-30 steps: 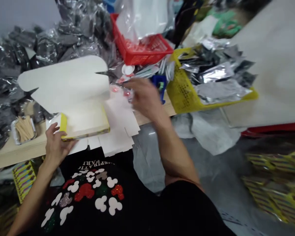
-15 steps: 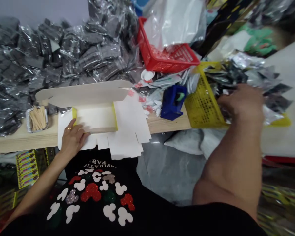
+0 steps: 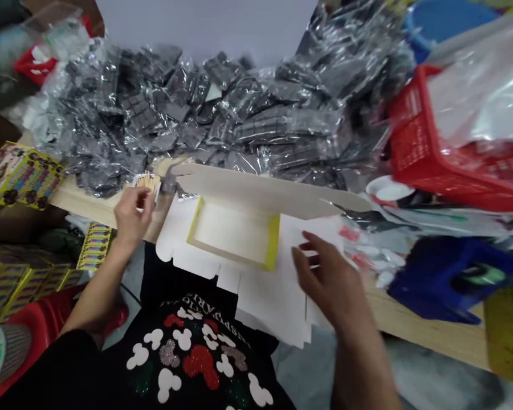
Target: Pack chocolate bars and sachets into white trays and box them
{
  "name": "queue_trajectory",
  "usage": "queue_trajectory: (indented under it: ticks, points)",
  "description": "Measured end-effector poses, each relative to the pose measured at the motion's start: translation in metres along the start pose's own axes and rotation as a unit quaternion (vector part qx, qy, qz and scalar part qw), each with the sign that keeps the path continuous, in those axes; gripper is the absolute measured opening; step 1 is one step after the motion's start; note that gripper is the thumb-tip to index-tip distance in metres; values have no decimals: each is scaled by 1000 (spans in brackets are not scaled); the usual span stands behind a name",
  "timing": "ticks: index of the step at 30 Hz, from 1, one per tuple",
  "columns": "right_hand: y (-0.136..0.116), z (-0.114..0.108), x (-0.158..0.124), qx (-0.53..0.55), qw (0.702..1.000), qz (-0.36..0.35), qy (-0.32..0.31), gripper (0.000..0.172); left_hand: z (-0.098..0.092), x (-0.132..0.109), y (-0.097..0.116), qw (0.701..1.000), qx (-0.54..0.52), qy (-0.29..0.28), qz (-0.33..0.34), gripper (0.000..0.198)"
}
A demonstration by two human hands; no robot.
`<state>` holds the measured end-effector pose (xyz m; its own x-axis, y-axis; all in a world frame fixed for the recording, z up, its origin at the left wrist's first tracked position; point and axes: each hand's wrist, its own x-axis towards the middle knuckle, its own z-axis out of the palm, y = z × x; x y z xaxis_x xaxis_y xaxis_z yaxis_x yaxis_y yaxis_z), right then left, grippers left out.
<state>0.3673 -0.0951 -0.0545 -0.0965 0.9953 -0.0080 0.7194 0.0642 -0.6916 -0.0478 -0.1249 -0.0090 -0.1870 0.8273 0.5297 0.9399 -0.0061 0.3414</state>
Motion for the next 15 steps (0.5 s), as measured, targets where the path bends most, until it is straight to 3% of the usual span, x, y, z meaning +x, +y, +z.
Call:
queue_trajectory:
  ticks: [3,6,9,15]
  points:
    - [-18,40,8,75,996,29,-40,83,-2,30,-39,974,127,-85,-165,26]
    - [-36,63,16,84,996,14,-25,71,6,42,-56,940,211,-172,-204,32]
    - [-48,78,28,43,999,7,18,53,17,44,-61,940,242,-154,-182,39]
    - [-60,80,43,30,1000,-1,6,57,34,51,-85,965,180,-62,-178,25]
